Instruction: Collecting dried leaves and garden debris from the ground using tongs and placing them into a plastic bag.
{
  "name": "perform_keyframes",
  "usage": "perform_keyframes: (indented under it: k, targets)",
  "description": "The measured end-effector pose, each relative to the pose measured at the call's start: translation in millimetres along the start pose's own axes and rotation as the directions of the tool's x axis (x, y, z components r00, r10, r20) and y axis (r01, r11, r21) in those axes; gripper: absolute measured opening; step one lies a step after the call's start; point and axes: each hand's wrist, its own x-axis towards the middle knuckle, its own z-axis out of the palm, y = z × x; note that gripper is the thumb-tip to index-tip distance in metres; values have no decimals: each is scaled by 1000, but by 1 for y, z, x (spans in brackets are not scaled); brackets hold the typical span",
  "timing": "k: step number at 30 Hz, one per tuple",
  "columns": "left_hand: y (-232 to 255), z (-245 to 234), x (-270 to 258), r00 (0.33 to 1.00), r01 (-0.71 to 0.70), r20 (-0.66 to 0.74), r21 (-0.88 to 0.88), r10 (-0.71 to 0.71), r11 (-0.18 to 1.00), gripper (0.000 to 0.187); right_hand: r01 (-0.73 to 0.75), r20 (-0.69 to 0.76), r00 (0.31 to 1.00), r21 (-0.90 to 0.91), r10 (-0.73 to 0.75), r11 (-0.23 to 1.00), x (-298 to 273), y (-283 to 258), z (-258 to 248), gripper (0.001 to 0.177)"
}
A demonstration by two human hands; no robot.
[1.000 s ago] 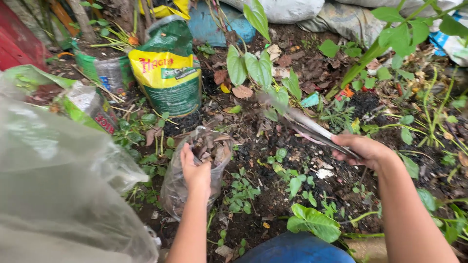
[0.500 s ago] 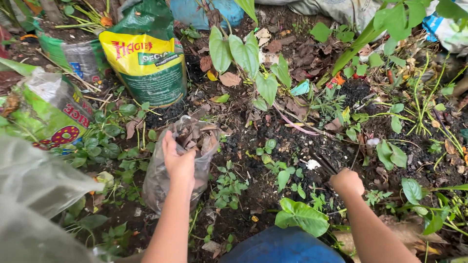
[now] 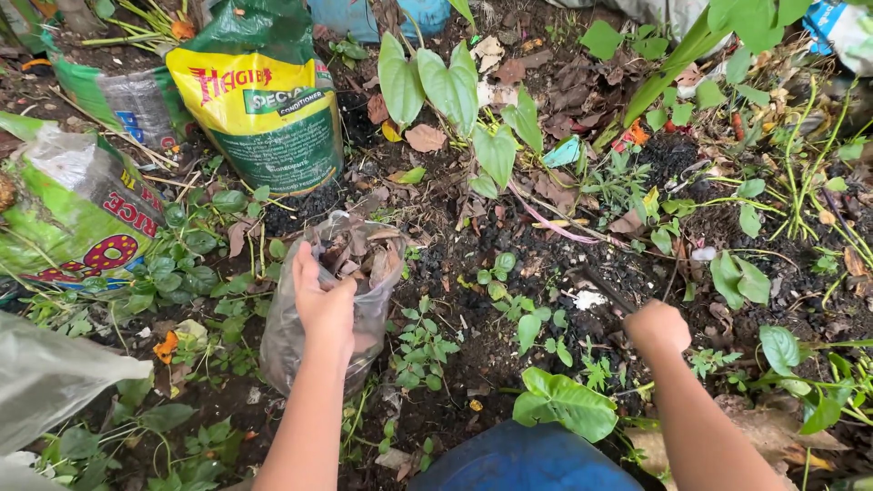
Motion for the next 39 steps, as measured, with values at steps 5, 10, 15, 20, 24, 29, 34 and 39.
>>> perform_keyframes:
  k: [5,10,15,20,24,29,34,39]
  targets:
    - [19,1,-8,997,72,-27,-17,-73,997,91,-53,-17,998,77,55,996,-2,8,-37,40]
    - [1,-3,-1,999,26,-25,44,-25,999,91,-52,33,998,11,51,999,19,26,-40,47]
    - [-5,-6,1,999,35,-11,51,-35,998,95,-39,94,995,-19,41,999,7,21,-39,46]
    - [9,-4,-4,997,79,-24,18,-78,997,93,-30,113,993,-74,38,997,-6,10,-45,50]
    - [6,0,-5,996,90,-16,22,-90,996,93,-21,148,988,-115,38,993,-22,5,-65,45]
    - [-11,-4,4,999,39,2,-3,-39,999,93,29,117,993,-251,0,967,-8,8,-43,34]
    - [-3,-4,3,998,68,-6,24,-68,997,93,56,86,996,-248,-35,967,-13,9,-41,32]
    - [-2,-3,2,997,78,4,-44,-78,996,94,57,132,991,-260,-23,964,-15,13,-45,34]
